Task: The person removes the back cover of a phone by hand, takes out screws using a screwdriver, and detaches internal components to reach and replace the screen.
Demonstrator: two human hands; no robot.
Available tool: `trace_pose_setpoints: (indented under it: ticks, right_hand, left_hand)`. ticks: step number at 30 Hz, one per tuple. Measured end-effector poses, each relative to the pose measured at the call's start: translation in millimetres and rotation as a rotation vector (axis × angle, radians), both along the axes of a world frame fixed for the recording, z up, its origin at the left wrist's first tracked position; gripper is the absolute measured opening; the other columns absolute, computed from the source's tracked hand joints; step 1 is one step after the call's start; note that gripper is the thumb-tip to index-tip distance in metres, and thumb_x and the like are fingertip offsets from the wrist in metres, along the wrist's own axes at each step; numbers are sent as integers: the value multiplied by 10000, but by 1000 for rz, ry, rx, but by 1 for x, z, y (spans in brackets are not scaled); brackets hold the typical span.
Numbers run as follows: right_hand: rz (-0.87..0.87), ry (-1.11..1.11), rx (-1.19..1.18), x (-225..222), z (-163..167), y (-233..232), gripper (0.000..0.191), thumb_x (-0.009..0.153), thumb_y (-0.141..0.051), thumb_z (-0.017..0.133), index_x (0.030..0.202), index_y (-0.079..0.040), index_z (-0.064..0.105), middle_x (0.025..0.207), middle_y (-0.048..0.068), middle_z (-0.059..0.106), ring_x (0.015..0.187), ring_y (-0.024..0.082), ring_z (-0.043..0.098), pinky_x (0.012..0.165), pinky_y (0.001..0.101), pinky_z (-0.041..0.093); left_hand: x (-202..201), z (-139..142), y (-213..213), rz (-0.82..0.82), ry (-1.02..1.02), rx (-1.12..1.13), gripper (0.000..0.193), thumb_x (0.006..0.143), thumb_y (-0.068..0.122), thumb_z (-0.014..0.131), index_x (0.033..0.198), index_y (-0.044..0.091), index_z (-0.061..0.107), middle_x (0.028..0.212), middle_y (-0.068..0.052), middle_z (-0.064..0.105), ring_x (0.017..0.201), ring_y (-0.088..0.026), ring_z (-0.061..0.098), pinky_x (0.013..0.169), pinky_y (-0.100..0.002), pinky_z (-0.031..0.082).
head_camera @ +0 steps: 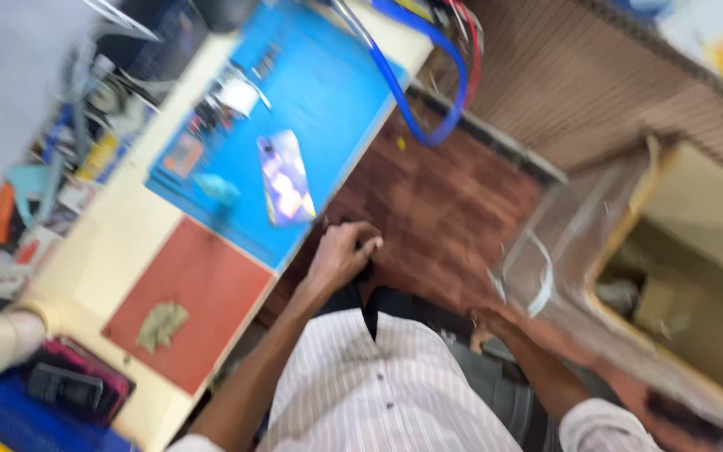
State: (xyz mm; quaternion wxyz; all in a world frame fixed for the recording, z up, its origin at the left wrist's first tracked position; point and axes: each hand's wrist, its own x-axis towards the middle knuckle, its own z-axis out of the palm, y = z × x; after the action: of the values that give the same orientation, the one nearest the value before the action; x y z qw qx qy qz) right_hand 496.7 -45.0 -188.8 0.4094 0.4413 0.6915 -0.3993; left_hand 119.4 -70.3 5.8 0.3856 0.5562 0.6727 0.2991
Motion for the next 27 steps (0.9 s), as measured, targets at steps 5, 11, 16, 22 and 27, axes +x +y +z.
trace_pose_setpoints:
  ticks: [5,11,16,22,27]
  right_hand:
    - [34,-3,-78,-86,7,129,858,495,-198,970,1264,-75,610,1127,146,697,1050,318,662,856,412,577]
    - [64,22,-115,-191,21,263,693,546,-213,938,1162,-64,658,1022,140,718,933,296,684,791,411,590]
    - [15,27,-144,-242,20,317,561,588,-225,911,1078,-54,698,935,135,735,836,278,702,737,410,600]
    - [-45,-29,-270,-268,14,333,413,639,-239,879,977,-42,746,830,129,755,719,257,724,671,408,614]
    - [-117,196,-37,-239,14,317,503,585,-276,890,1030,-96,738,910,94,744,802,234,714,724,419,604]
  left_hand:
    - [-57,14,53,202,9,151,221,936,240,688,1056,64,748,871,-161,751,776,-312,730,701,-422,564]
    - [-92,19,95,468,63,183,233,903,224,692,1051,57,758,836,-162,749,689,-307,717,653,-418,548]
    - [-103,-4,102,540,150,334,211,910,194,705,1046,39,752,920,-170,749,793,-296,733,724,-430,564]
    - [-113,-14,92,745,272,188,228,928,215,719,1082,48,739,952,-159,716,790,-325,718,720,-446,561]
    - [-105,2,90,750,389,83,400,859,227,780,1175,-3,695,1092,-200,639,944,-362,663,742,-477,575]
